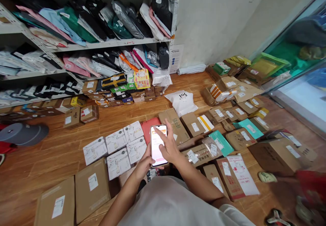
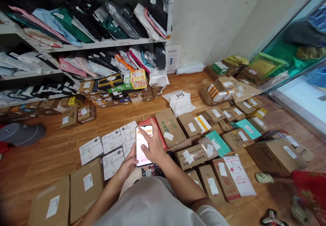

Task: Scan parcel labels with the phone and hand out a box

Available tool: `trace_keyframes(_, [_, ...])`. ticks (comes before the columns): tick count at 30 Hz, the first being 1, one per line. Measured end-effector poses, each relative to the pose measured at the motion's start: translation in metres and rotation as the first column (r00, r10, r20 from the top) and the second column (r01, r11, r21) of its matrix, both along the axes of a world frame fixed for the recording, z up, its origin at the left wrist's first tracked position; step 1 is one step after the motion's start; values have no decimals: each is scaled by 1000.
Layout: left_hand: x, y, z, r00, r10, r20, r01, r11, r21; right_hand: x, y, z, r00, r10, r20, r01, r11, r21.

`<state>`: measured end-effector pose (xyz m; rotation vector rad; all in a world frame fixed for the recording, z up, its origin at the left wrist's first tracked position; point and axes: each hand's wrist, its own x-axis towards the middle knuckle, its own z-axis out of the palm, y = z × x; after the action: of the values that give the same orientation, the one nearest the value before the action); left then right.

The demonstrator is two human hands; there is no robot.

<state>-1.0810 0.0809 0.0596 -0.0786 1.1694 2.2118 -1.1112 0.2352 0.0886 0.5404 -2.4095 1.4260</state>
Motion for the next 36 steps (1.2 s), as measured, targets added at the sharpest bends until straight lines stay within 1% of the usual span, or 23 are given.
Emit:
trace_keyframes(3, [2,0,3,1000,5,-3,-5,1000,-5,2,0,-1,999,-45,-22,44,996,-74])
trace_keyframes(7, [4,1,5,1000,24,4,-24,1000,-14,5,3,-1,999,-43,-16,42,994,-100])
trace_keyframes(12, [4,4,4,999,35,0,-35,999,-3,6,6,-1,999,-48,-21,45,990,-131])
trace_keyframes(14, [4,4,3,999,32,-7,-32,999,1,6,5,-5,997,-77,2,76,981,-180])
trace_keyframes(16, [4,3,2,1000,15,-5,-15,1000,10,4,3,-12,993,-89,79,109,948,-298])
trace_keyframes(18, [4,2,0,1000,3,-2,-2,1000,25,4,2,-19,982,-26,186,107,890,-442])
trace_keyframes(20, [4,1,0,1000,7,-7,-7,999,39,5,1,-24,965,50,256,96,845,-527])
trace_keyframes(22, [4,1,0,1000,16,-15,-16,999,42,6,1,-25,950,73,303,115,821,-560])
trace_keyframes(26, [3,2,2,999,29,-20,-29,999,13,5,1,-22,918,70,389,200,767,-609])
trace_keyframes(29, [2,3,1,999,14,-31,-14,1000,-21,-1,0,-21,902,57,429,251,738,-626])
trace_keyframes(32, [3,2,-5,998,-17,-64,13,998,-56,-7,-1,-21,888,46,458,288,720,-631])
trace_keyframes(36, [5,1,-12,995,-59,-74,54,996,-68,-8,-2,-17,872,33,488,321,714,-622])
